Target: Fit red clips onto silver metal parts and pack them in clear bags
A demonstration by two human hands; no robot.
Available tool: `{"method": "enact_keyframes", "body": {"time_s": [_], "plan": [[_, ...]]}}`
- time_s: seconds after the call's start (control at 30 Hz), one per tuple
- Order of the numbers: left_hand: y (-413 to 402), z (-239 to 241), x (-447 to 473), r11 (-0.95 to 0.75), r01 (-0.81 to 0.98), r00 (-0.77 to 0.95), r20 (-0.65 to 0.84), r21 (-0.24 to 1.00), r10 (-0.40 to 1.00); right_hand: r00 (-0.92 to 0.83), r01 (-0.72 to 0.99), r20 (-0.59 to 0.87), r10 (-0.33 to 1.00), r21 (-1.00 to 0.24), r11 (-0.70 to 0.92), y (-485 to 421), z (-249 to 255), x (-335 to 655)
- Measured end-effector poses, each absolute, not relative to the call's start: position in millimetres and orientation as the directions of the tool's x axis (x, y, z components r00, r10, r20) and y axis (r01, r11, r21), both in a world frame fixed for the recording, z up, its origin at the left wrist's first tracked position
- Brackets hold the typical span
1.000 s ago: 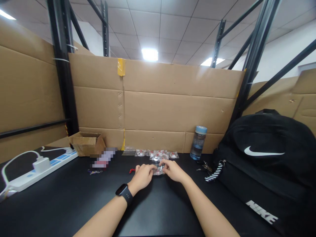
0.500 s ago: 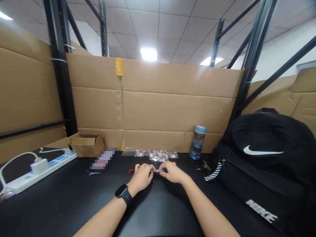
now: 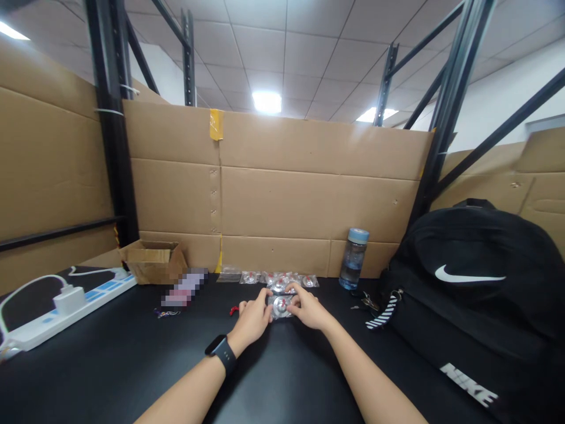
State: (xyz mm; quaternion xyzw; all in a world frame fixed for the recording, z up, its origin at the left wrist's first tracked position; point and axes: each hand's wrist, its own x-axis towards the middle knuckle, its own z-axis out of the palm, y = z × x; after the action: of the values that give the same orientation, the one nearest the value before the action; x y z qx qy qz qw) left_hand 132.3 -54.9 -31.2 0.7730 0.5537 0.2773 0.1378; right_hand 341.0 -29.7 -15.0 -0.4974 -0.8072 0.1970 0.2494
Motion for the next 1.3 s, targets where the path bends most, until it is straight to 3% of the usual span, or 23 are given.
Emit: {"method": "enact_keyframes", "body": {"time_s": [0.2,0.27,0.4,0.53,0.73,0.93,1.03,1.17,1.3], "plan": [[-60,-34,133,-0.475,0.805,0.367,0.331,0.354,0.869,-0.200,0.887,0.358,0.912,-0.330,0.324,-21,-24,344],[-60,-35,133,-0.520,0.789,0.417,0.336,0.326,0.844,-0.264,0.882,0.400,0.878,-0.268,0.388,-19,-25,345],[-60,-32,129,-0.543,0.784,0.441,0.346,0.301,0.828,-0.510,0.762,0.335,0.792,-0.252,0.597,-18,-26,347],[-58,-25,119,-0.480,0.843,0.368,0.388,0.245,0.845,-0.541,0.733,0.371,0.755,-0.232,0.639,-13,-28,341],[-49,-23,98,-0.214,0.962,0.149,0.334,0.168,0.931,-0.425,0.816,0.445,0.788,-0.189,0.547,-2,-34,330],[-46,-24,86,-0.203,0.968,0.163,0.251,0.145,0.954,-0.513,0.811,0.432,0.742,-0.040,0.584,-9,-33,322],[-47,-23,84,-0.215,0.959,0.177,0.203,0.184,0.963,-0.506,0.815,0.380,0.774,-0.085,0.574,-18,-23,331],[-44,-24,83,-0.158,0.959,0.110,0.205,0.237,0.973,-0.456,0.831,0.198,0.868,-0.254,0.494,-23,-10,365],[-37,-28,80,-0.184,0.941,0.117,0.236,0.284,0.965,-0.495,0.812,0.006,0.869,-0.351,0.465,-18,-3,397]]}}
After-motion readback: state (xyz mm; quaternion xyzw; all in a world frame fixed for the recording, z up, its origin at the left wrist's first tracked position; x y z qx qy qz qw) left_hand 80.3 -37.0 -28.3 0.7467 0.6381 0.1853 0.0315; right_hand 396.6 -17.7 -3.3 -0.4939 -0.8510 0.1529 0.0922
